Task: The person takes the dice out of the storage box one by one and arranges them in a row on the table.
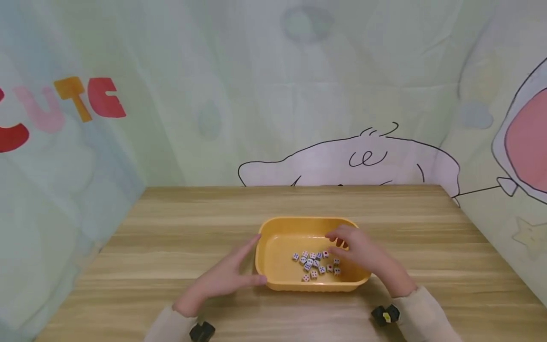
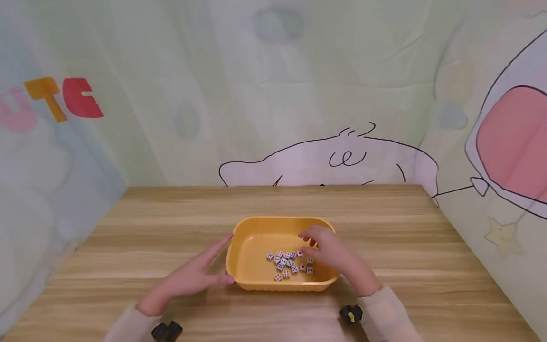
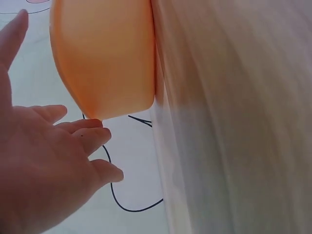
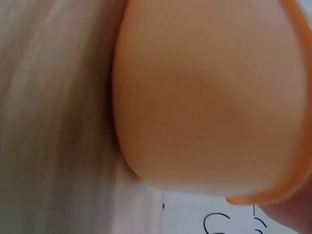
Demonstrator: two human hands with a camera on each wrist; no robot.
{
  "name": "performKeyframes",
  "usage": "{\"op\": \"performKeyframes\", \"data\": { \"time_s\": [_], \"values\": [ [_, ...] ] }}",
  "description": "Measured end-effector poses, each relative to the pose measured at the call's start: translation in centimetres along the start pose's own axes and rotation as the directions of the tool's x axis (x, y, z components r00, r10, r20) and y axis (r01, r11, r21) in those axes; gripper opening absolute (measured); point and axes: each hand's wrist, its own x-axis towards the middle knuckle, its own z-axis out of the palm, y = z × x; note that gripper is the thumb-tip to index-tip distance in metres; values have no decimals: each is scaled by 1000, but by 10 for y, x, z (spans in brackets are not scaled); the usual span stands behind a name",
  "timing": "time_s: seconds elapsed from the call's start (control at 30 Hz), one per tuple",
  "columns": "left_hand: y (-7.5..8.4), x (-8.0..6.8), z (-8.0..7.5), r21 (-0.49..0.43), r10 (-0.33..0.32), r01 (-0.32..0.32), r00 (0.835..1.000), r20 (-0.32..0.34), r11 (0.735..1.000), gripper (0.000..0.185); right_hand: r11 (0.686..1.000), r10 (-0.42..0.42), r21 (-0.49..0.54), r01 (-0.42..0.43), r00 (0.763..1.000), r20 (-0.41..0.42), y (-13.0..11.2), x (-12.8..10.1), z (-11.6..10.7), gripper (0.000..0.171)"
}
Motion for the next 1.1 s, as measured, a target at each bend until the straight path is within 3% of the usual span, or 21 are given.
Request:
{"op": "performKeyframes", "data": {
  "time_s": [0.13, 0.43, 0.7, 0.87, 1.1],
  "values": [
    [-1, 0, 2, 10, -1, 1, 1000, 4, 1000, 99, 998, 57, -29, -55, 996, 74, -2, 4, 7, 24],
    [-6, 0, 4, -9, 30, -30, 1000, 4, 1000, 95, 988, 135, -97, -124, 983, 125, -8, 8, 11, 24],
    [-3, 0, 4, -14, 3, -3, 1000, 7, 1000, 90, 984, 117, -153, -95, 983, 141, -9, 12, 13, 8],
    [-2, 0, 5, -15, 0, 0, 1000, 5, 1000, 90, 984, 84, -167, -58, 984, 157, -7, 15, 18, 15],
    [1, -1, 5, -21, -6, 6, 1000, 4, 1000, 91, 980, 121, -176, -95, 982, 146, -8, 15, 21, 13]
  ]
}}
